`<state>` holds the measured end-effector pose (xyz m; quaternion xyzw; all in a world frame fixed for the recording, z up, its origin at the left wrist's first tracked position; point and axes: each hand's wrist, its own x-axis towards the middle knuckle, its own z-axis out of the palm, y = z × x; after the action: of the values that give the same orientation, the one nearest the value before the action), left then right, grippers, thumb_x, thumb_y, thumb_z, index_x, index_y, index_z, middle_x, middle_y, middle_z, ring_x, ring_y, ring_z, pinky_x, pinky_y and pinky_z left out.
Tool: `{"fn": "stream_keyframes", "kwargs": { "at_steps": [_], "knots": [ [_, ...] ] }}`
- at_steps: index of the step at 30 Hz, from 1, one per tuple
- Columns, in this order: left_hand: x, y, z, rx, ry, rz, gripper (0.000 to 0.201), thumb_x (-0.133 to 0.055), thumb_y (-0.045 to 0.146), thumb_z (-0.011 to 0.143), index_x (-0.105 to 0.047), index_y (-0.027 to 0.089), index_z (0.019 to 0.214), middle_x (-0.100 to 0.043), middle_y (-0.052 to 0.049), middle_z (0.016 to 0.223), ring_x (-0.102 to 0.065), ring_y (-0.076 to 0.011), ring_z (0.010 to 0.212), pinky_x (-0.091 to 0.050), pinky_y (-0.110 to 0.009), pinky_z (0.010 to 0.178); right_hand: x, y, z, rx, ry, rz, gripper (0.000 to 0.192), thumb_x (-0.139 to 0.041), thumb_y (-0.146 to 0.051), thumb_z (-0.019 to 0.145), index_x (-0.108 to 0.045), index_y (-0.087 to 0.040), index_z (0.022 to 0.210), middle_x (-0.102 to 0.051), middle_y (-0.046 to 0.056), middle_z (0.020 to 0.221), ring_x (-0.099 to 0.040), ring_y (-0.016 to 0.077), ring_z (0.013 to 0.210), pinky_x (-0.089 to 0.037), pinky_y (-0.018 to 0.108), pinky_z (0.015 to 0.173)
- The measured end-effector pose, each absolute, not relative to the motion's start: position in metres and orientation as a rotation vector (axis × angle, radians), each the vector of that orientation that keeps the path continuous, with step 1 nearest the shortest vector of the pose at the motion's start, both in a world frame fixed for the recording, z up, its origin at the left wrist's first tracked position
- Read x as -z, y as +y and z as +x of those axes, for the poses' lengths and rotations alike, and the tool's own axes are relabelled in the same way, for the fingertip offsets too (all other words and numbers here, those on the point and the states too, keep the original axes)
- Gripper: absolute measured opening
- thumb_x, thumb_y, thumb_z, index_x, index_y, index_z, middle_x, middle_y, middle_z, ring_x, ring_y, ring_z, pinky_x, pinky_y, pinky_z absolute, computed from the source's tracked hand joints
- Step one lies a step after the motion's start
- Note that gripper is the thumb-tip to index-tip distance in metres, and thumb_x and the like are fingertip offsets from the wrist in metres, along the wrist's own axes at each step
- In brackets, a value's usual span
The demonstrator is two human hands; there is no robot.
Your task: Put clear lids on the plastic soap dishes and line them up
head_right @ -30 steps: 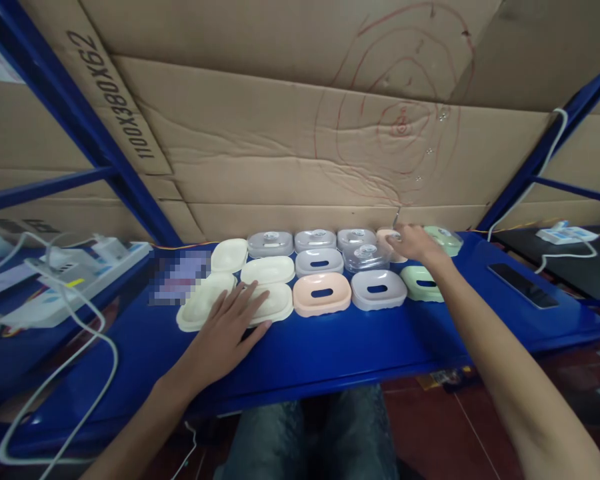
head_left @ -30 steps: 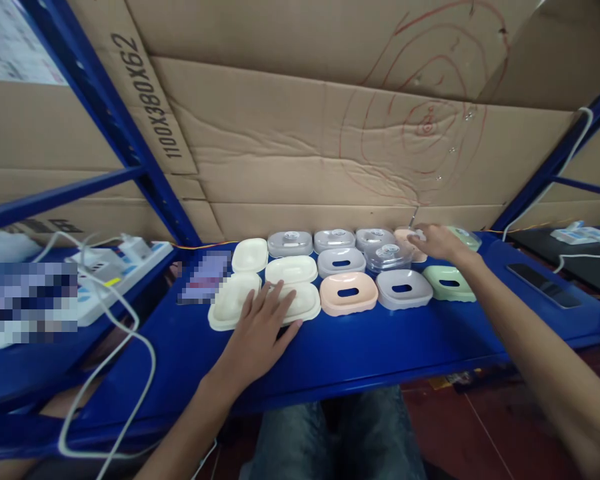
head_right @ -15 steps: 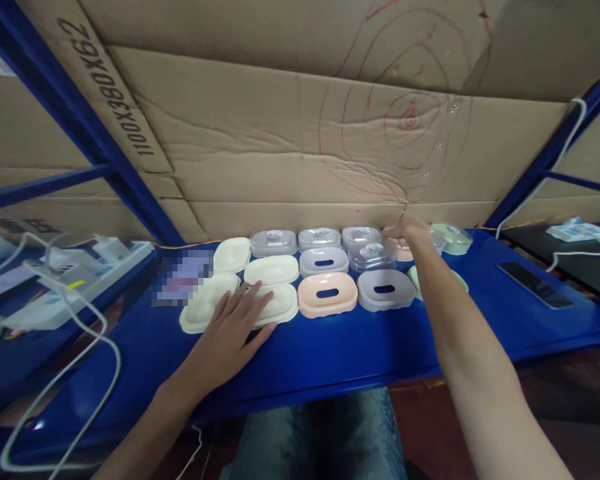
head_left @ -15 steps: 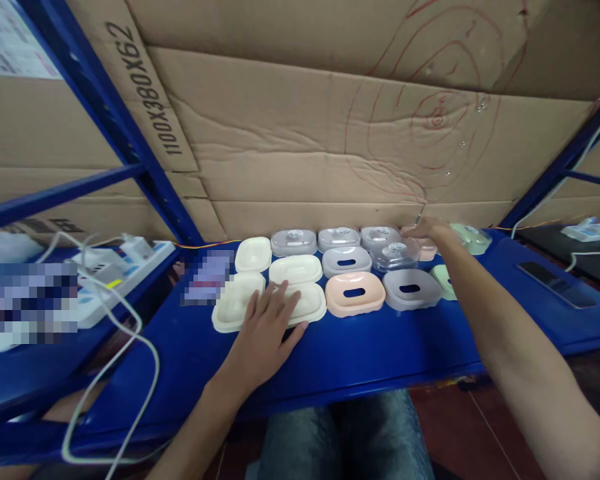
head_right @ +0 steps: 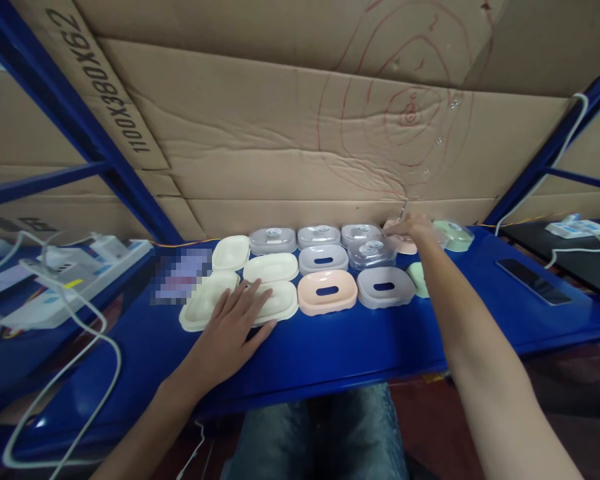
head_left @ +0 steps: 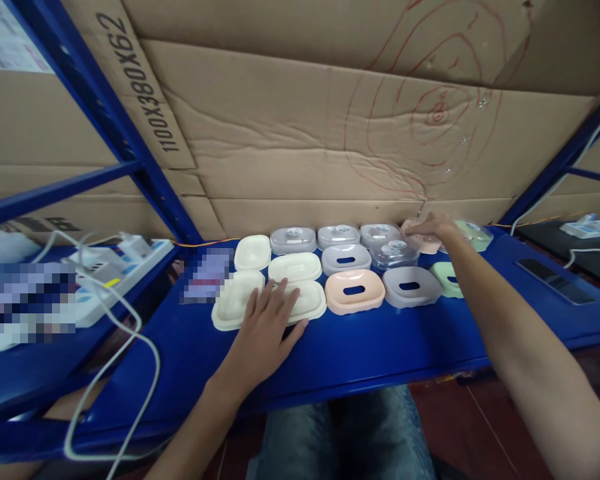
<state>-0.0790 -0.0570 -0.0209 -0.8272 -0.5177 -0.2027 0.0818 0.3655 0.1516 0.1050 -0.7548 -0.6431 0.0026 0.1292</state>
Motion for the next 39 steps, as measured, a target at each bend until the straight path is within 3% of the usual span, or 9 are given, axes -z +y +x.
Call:
{"fn": "stream_keyframes", "kwargs": {
  "at_steps": [5, 7, 12, 17, 19, 23, 31, 35, 39],
  "knots": [
    [0.02, -0.057, -0.077, 0.643, -1.575, -2.501, 0.06, -0.056, 0.05, 0.112, -0.057, 0.018, 0.163, -0.045, -0.02, 0.178, -0.035, -0.0467, 0.168, -0.029, -0.074, 0.135, -0.132, 0.135, 0.358, 0.053, -1.651, -2.291, 0.084, -0.082, -0.067, 0.087, -0.072, 0.003, 0.134, -0.068, 0.043, 0.136, -0.068, 0.0463, 0.13, -0.052, 0.053, 0.098],
    [0.017, -0.057, -0.077, 0.658, -1.593, -2.523, 0.061, -0.056, 0.051, 0.112, -0.056, 0.02, 0.163, -0.042, -0.019, 0.18, -0.031, -0.0467, 0.17, -0.026, -0.075, 0.136, -0.14, 0.125, 0.349, 0.117, -1.627, -2.192, 0.093, -0.08, -0.07, 0.088, -0.065, 0.0, 0.146, -0.066, 0.04, 0.142, -0.066, 0.0462, 0.134, -0.051, 0.055, 0.104],
    [-0.005, -0.05, -0.073, 0.938, -1.654, -2.59, 0.063, -0.053, 0.054, 0.112, -0.053, 0.02, 0.165, -0.041, -0.02, 0.18, -0.023, -0.0451, 0.173, -0.019, -0.073, 0.138, -0.137, 0.082, 0.309, 0.075, -1.747, -1.524, 0.081, -0.094, -0.054, 0.079, -0.066, -0.019, 0.146, -0.079, 0.016, 0.119, -0.075, 0.0328, 0.105, -0.057, 0.052, 0.102],
    [-0.046, -0.016, -0.046, 1.736, -1.786, -2.822, 0.079, -0.068, 0.059, 0.104, -0.04, 0.027, 0.172, -0.045, -0.019, 0.177, -0.05, -0.0416, 0.16, -0.04, -0.066, 0.131, -0.123, 0.038, 0.252, -0.174, -1.973, -1.088, 0.08, -0.094, -0.059, 0.075, -0.067, -0.03, 0.144, -0.08, 0.008, 0.118, -0.076, 0.0311, 0.1, -0.063, 0.05, 0.093],
    [-0.057, -0.002, -0.033, 2.22, -1.703, -2.972, 0.087, -0.079, 0.058, 0.097, -0.041, 0.03, 0.169, -0.05, -0.019, 0.173, -0.063, -0.0415, 0.146, -0.054, -0.063, 0.119, -0.119, 0.028, 0.23, -0.235, -2.064, -0.989, 0.082, -0.094, -0.057, 0.073, -0.066, -0.031, 0.146, -0.08, 0.007, 0.123, -0.077, 0.0314, 0.105, -0.062, 0.048, 0.095],
    [-0.062, 0.011, -0.022, 2.812, -1.432, -3.012, 0.082, -0.094, 0.051, 0.085, -0.058, 0.023, 0.154, -0.07, -0.018, 0.151, -0.067, -0.0407, 0.14, -0.06, -0.053, 0.11, -0.108, 0.023, 0.202, -0.314, -2.141, -0.878, 0.083, -0.093, -0.058, 0.075, -0.065, -0.032, 0.149, -0.08, 0.007, 0.13, -0.076, 0.0324, 0.114, -0.06, 0.048, 0.098],
    [-0.05, 0.012, -0.032, 3.214, -1.478, -2.759, 0.076, -0.099, 0.05, 0.078, -0.066, 0.023, 0.141, -0.079, -0.013, 0.13, -0.07, -0.0397, 0.135, -0.061, -0.053, 0.11, -0.104, 0.024, 0.219, -0.561, -1.986, -0.896, 0.068, -0.076, -0.069, 0.095, -0.066, -0.03, 0.149, -0.081, 0.007, 0.124, -0.078, 0.0298, 0.109, -0.063, 0.047, 0.097],
    [-0.049, 0.018, -0.032, 3.296, -1.517, -2.594, 0.068, -0.097, 0.048, 0.082, -0.066, 0.021, 0.137, -0.079, -0.013, 0.126, -0.071, -0.0386, 0.133, -0.061, -0.056, 0.112, -0.119, 0.035, 0.265, -0.286, -2.03, -1.179, 0.067, -0.07, -0.069, 0.099, -0.066, -0.029, 0.152, -0.081, 0.009, 0.129, -0.077, 0.0344, 0.116, -0.061, 0.054, 0.106],
    [-0.049, 0.022, -0.031, 3.381, -1.482, -2.479, 0.063, -0.096, 0.044, 0.084, -0.066, 0.022, 0.135, -0.078, -0.012, 0.131, -0.071, -0.0362, 0.134, -0.059, -0.058, 0.116, -0.131, 0.059, 0.315, -0.09, -2.292, -1.324, 0.083, -0.081, -0.062, 0.088, -0.059, -0.029, 0.161, -0.069, 0.012, 0.155, -0.07, 0.0417, 0.135, -0.056, 0.061, 0.118]
  ]
}}
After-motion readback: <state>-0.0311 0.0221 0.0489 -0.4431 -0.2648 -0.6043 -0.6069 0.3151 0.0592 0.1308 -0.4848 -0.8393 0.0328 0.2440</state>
